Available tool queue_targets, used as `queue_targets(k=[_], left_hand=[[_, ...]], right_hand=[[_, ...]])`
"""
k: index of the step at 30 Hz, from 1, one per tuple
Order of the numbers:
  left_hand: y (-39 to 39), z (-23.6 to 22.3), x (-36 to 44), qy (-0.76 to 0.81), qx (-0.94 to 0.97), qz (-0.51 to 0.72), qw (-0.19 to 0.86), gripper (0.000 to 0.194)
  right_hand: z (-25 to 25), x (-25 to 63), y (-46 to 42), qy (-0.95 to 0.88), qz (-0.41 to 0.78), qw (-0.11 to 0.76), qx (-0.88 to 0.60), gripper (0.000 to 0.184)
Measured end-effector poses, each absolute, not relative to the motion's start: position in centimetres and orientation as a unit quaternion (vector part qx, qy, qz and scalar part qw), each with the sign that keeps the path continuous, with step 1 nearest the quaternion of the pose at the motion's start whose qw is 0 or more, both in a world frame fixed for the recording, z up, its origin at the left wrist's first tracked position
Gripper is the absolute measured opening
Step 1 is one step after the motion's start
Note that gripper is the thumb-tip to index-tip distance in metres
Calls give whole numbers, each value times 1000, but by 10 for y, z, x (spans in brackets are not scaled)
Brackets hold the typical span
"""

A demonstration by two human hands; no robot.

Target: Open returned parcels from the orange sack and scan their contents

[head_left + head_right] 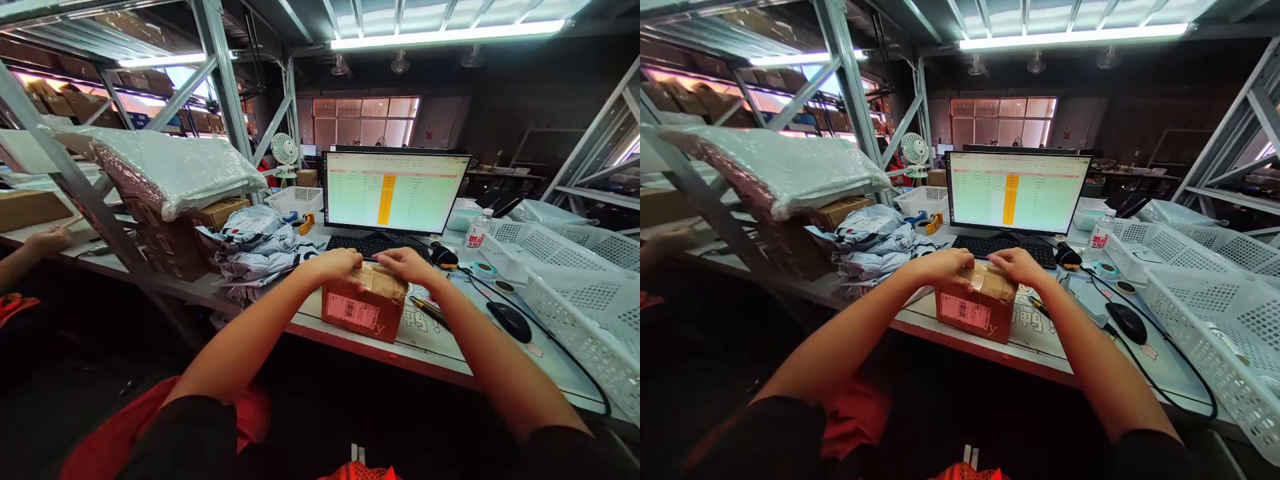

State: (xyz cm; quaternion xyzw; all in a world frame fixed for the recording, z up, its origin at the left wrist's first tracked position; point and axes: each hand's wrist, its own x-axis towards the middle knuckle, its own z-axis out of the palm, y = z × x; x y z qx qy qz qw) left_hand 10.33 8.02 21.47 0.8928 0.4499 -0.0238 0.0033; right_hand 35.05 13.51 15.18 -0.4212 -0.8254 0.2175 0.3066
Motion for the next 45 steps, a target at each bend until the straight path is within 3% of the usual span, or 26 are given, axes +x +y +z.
queue_targets(k=[4, 7, 9, 14, 16, 20, 22, 27, 29, 31, 38, 41, 45], left_hand=[[60, 209, 110, 475, 877, 2, -70, 52], [37, 183, 115, 492, 859, 68, -127, 27], [22, 156, 116, 498, 845, 109, -158, 16], [-2, 101, 104, 454, 844, 224, -178, 24], [-7, 96, 100, 436, 850, 251, -156, 30], [-12, 113, 98, 427, 861, 247, -122, 56], [-7, 132, 98, 433, 869, 212, -111, 52], [44, 190, 105, 487, 868, 84, -47, 33], [69, 208, 115, 468, 883, 3, -16, 52], [86, 219, 129, 448, 891, -70, -7, 65], [94, 225, 150, 436, 885, -158, -48, 54], [94, 223, 129, 462, 879, -115, -29, 53], [64, 203, 99, 473, 877, 84, -27, 55]], right_hand=[[147, 336, 142, -831, 290, 217, -422, 60], [142, 340, 144, -829, 310, 190, -424, 73], [142, 342, 144, -830, 306, 176, -432, 72], [144, 342, 130, -852, 162, 281, -411, 61], [149, 342, 121, -872, 109, 263, -398, 52], [168, 341, 122, -868, 17, 234, -438, 32], [175, 339, 135, -831, 26, 262, -489, 35], [165, 336, 172, -773, 187, 259, -547, 50], [154, 336, 178, -764, 224, 258, -547, 60], [144, 336, 181, -750, 242, 285, -546, 65], [126, 361, 162, -637, 267, 492, -530, 83], [108, 392, 119, -590, 294, 540, -524, 94], [63, 426, 42, -533, 345, 611, -473, 92]])
